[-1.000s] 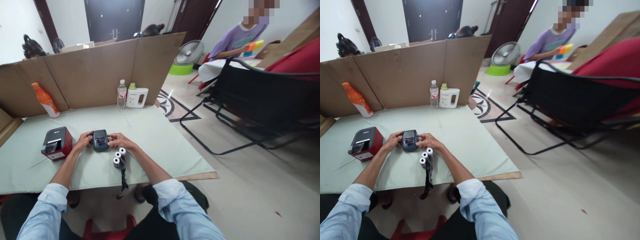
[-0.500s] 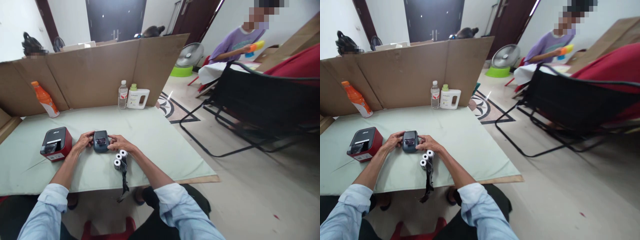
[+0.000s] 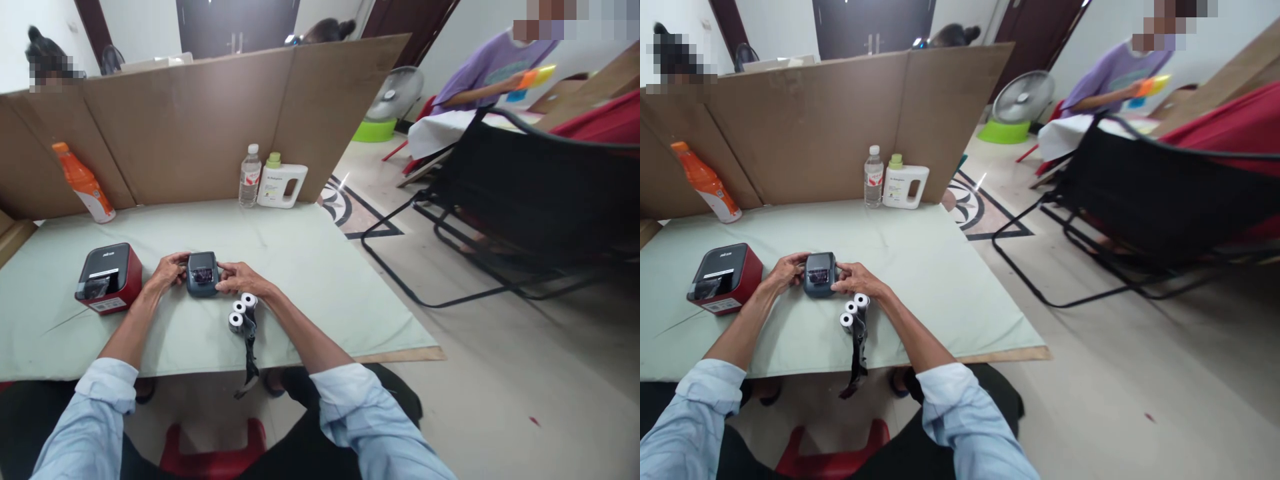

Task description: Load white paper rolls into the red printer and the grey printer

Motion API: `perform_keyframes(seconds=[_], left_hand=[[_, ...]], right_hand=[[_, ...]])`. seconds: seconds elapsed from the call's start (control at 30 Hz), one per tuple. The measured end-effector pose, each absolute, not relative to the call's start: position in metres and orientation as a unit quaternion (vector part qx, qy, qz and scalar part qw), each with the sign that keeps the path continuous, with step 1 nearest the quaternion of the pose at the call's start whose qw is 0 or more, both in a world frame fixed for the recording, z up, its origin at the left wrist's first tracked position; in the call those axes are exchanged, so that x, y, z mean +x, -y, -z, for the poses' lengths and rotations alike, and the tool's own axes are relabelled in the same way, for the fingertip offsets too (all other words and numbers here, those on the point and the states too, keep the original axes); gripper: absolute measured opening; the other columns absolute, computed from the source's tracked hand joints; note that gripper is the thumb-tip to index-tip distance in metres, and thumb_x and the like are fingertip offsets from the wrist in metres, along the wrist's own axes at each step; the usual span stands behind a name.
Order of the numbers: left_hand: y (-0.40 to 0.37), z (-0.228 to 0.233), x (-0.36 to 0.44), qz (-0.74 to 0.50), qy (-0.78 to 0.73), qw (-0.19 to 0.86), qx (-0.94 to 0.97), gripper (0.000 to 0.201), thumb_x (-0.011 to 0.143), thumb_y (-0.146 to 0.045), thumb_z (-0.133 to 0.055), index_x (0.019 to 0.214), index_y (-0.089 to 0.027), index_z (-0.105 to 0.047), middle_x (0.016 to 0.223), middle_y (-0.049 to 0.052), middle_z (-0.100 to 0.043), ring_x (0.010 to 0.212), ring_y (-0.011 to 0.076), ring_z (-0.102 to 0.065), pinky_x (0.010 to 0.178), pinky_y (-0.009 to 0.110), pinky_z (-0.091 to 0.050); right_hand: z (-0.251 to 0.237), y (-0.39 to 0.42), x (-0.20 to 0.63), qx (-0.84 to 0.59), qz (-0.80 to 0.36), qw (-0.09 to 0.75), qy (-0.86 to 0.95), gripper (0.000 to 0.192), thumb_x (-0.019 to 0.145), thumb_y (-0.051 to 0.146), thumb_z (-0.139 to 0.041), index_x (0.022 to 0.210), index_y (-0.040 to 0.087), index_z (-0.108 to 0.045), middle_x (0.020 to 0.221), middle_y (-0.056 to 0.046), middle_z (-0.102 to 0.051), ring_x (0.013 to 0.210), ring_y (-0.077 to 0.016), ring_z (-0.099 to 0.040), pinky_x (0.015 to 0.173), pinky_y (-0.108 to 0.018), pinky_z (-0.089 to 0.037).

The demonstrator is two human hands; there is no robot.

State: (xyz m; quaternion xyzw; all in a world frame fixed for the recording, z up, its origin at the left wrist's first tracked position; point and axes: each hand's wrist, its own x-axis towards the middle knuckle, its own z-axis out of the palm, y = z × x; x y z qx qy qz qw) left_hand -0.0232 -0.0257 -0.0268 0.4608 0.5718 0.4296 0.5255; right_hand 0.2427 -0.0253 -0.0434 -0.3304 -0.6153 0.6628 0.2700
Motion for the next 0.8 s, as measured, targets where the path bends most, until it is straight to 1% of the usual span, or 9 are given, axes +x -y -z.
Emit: perform_keyframes(seconds=[0.13,0.33,0.5,0.67,0.8], left_hand=[[0.0233,0.0288,-0.0216,-0.427,-0.583,0.512,0.465,0.065,0.065,0.002,-0.067,0.126,-0.017,-0.075,0.127,0.013,-0.074,0.054,0.0047,-0.055,0.039,0.014,-0.033],[0.0256,0.0251,-0.02,-0.411,-0.6,0.498,0.473,0.067,0.065,-0.001,-0.068,0.13,-0.016,-0.073,0.122,0.013,-0.076,0.055,0.0059,-0.056,0.04,0.014,-0.034],[0.0298,0.0231,-0.023,-0.415,-0.578,0.514,0.479,0.07,0.064,-0.002,-0.067,0.133,-0.017,-0.072,0.133,0.013,-0.072,0.056,0.0056,-0.057,0.042,0.015,-0.038],[0.0256,0.0231,-0.0221,-0.42,-0.585,0.512,0.469,0.073,0.061,0.001,-0.064,0.132,-0.015,-0.072,0.134,0.015,-0.071,0.052,0.0039,-0.054,0.038,0.015,-0.035],[0.0242,0.0209,-0.0205,-0.409,-0.603,0.503,0.465,0.071,0.061,0.002,-0.062,0.128,-0.016,-0.074,0.128,0.013,-0.074,0.05,0.0039,-0.053,0.038,0.015,-0.033]], right_hand=[[0.0404,0.0269,0.2444,-0.328,-0.66,0.266,0.621,0.094,0.067,0.033,-0.089,0.153,0.015,-0.052,0.073,0.005,-0.064,0.066,-0.0133,-0.061,0.054,-0.022,-0.046],[0.0399,0.0281,0.2424,-0.33,-0.659,0.272,0.619,0.093,0.068,0.031,-0.088,0.152,0.014,-0.053,0.071,0.005,-0.063,0.065,-0.014,-0.061,0.054,-0.023,-0.046],[0.039,0.0285,0.2425,-0.321,-0.664,0.272,0.618,0.095,0.068,0.031,-0.087,0.154,0.013,-0.051,0.072,0.005,-0.063,0.065,-0.0135,-0.06,0.055,-0.022,-0.046],[0.0392,0.0279,0.2428,-0.323,-0.664,0.271,0.617,0.094,0.069,0.031,-0.088,0.153,0.014,-0.051,0.072,0.005,-0.063,0.065,-0.0134,-0.06,0.055,-0.022,-0.046],[0.0406,0.0275,0.2418,-0.325,-0.661,0.272,0.619,0.094,0.068,0.031,-0.088,0.153,0.013,-0.051,0.072,0.005,-0.064,0.065,-0.0134,-0.06,0.054,-0.022,-0.045]])
